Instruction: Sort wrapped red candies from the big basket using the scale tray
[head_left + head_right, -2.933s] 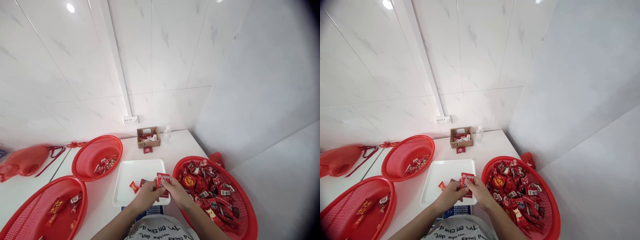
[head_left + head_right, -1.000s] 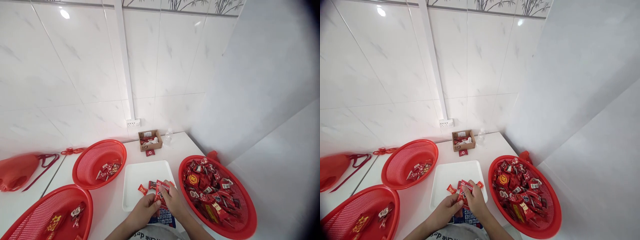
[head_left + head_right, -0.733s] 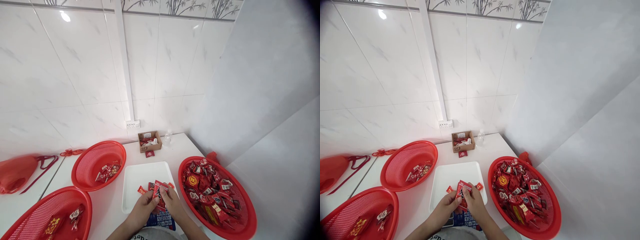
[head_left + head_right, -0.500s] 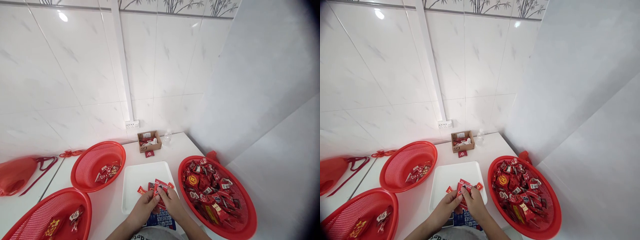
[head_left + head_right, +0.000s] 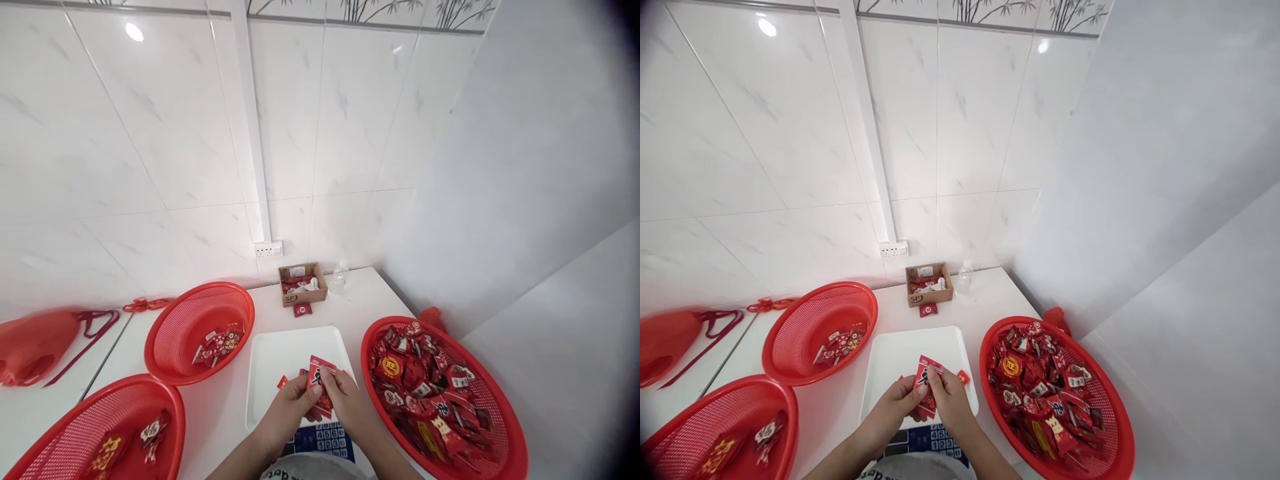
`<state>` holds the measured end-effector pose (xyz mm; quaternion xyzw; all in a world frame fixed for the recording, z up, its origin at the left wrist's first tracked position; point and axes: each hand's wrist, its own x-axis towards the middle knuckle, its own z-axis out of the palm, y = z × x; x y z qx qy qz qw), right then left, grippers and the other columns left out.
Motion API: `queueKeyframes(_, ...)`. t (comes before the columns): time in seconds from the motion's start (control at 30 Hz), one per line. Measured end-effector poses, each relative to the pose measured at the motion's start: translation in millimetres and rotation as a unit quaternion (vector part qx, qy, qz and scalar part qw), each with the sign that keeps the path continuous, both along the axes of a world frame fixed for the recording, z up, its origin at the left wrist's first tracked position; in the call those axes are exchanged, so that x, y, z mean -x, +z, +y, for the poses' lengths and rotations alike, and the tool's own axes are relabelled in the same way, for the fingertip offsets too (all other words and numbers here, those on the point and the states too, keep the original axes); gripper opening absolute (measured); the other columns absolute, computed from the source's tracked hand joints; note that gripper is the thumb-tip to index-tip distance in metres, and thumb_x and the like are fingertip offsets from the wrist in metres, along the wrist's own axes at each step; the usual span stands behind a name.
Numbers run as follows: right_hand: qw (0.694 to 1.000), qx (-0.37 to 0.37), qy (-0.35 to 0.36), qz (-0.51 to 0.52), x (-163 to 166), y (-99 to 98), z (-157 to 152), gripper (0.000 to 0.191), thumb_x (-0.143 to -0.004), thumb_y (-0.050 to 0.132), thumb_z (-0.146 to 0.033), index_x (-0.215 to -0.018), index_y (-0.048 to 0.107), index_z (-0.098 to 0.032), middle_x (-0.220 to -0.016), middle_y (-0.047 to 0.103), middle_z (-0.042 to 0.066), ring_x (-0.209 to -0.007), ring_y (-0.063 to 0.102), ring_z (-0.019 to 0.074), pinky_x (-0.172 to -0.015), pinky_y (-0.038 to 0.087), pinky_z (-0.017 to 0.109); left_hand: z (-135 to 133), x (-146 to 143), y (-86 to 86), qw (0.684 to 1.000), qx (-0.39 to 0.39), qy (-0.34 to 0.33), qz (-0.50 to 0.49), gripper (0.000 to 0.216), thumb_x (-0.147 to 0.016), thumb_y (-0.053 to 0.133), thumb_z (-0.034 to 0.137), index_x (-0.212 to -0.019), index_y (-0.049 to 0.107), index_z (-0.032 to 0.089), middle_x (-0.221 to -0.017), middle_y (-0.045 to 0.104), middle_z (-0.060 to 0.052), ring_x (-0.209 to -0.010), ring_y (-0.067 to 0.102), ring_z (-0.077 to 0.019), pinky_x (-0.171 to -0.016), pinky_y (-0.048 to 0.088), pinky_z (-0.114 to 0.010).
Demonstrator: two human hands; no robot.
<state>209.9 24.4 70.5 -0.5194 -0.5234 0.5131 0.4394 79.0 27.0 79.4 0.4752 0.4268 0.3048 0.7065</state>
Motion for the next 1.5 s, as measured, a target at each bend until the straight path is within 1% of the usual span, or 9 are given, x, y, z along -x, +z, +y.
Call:
queueKeyframes(0.2, 0.998, -0.048, 0.040, -0.032, 1.5, -1.6, 4.6, 0.042, -0.085, 0.036, -0.050, -0.065, 0.052, -0.016, -0.059, 0.049, 0.000, -0.056, 0.044, 0.0125, -0.054, 0.037, 0.025, 0.4, 4.1, 5.1, 1.000, 0.008, 0.002, -0.007, 0.046, -0.074, 0.052, 0.054, -0.093, 0.059, 0.012, -0.074, 0.059, -0.004, -0.065, 0.055, -0.0143, -0.060, 0.041, -0.026)
queueKeyframes(0.4, 0.996, -0.071, 0.037, -0.036, 5.6, -8.2, 6.6, 0.042, -0.084, 0.038, -0.050, -0.060, 0.050, -0.017, -0.057, 0.046, 0.000, -0.056, 0.041, 0.0129, -0.054, 0.035, 0.025, 3.6, 5.9, 14.8, 0.997, -0.004, 0.006, -0.072, 0.042, -0.076, 0.055, 0.048, -0.096, 0.060, 0.011, -0.086, 0.064, -0.009, -0.085, 0.058, -0.0215, -0.082, 0.041, -0.036)
queueKeyframes(0.53, 0.997, -0.037, 0.051, 0.033, 3.4, -3.3, 3.7, 0.045, -0.083, 0.037, -0.054, -0.066, 0.054, -0.017, -0.061, 0.050, 0.001, -0.059, 0.045, 0.0142, -0.056, 0.038, 0.026, 4.2, 4.1, 19.3, 0.997, -0.011, 0.015, -0.076, 0.041, -0.075, 0.057, 0.046, -0.094, 0.061, 0.010, -0.084, 0.064, -0.009, -0.082, 0.059, -0.0220, -0.079, 0.043, -0.036)
queueKeyframes(0.63, 0.994, -0.028, 0.079, 0.063, -0.2, 0.2, 0.6, 0.043, -0.082, 0.039, -0.055, -0.081, 0.059, -0.017, -0.064, 0.052, 0.001, -0.061, 0.046, 0.0147, -0.060, 0.041, 0.028, 4.9, 2.1, 19.5, 0.996, -0.019, 0.035, -0.081, 0.039, -0.077, 0.055, 0.045, -0.094, 0.061, 0.010, -0.081, 0.064, -0.008, -0.076, 0.060, -0.0202, -0.075, 0.046, -0.035)
queueKeyframes(0.77, 0.989, -0.022, 0.125, 0.080, -2.4, -4.9, -2.5, 0.039, -0.081, 0.047, -0.051, -0.098, 0.056, -0.017, -0.074, 0.056, 0.002, -0.064, 0.050, 0.0144, -0.062, 0.044, 0.029, 5.2, 0.5, 15.5, 0.996, -0.026, 0.052, -0.072, 0.035, -0.079, 0.053, 0.044, -0.092, 0.060, 0.012, -0.079, 0.064, -0.006, -0.069, 0.059, -0.0173, -0.065, 0.049, -0.032)
queueKeyframes(0.93, 0.992, -0.026, 0.114, 0.055, -2.1, -11.9, -7.2, 0.033, -0.080, 0.051, -0.046, -0.092, 0.056, -0.016, -0.083, 0.059, 0.005, -0.080, 0.055, 0.0190, -0.073, 0.045, 0.033, 2.5, -2.0, 11.9, 0.993, -0.095, 0.058, -0.045, 0.029, -0.079, 0.054, 0.040, -0.086, 0.061, 0.012, -0.078, 0.063, -0.005, -0.072, 0.057, -0.0164, -0.067, 0.047, -0.029)
queueKeyframes(1.13, 0.989, -0.023, 0.112, 0.092, -5.8, -0.8, -11.1, 0.032, -0.082, 0.050, -0.042, -0.098, 0.057, -0.016, -0.089, 0.062, 0.006, -0.089, 0.057, 0.0224, -0.081, 0.045, 0.037, 1.7, -6.1, 11.8, 0.992, -0.114, 0.048, 0.004, 0.031, -0.079, 0.053, 0.042, -0.087, 0.062, 0.013, -0.079, 0.064, -0.005, -0.077, 0.056, -0.0186, -0.072, 0.044, -0.029)
queueKeyframes(1.37, 0.987, -0.030, 0.133, 0.080, -13.8, 14.9, -12.8, 0.033, -0.082, 0.049, -0.041, -0.099, 0.061, -0.015, -0.091, 0.064, 0.007, -0.090, 0.057, 0.0222, -0.085, 0.042, 0.037, 0.2, -6.7, 15.3, 0.998, -0.042, 0.014, -0.045, 0.040, -0.082, 0.043, 0.049, -0.094, 0.060, 0.015, -0.093, 0.063, -0.006, -0.091, 0.055, -0.0212, -0.088, 0.037, -0.035)
queueKeyframes(1.5, 0.987, -0.051, 0.151, 0.024, -14.5, 16.7, -17.5, 0.030, -0.081, 0.049, -0.041, -0.093, 0.064, -0.017, -0.086, 0.064, 0.005, -0.083, 0.056, 0.0214, -0.079, 0.044, 0.035, 4.2, -7.8, 13.4, 0.999, -0.050, -0.002, -0.011, 0.035, -0.076, 0.053, 0.050, -0.076, 0.056, 0.015, -0.074, 0.059, -0.002, -0.075, 0.053, -0.0169, -0.074, 0.040, -0.029)
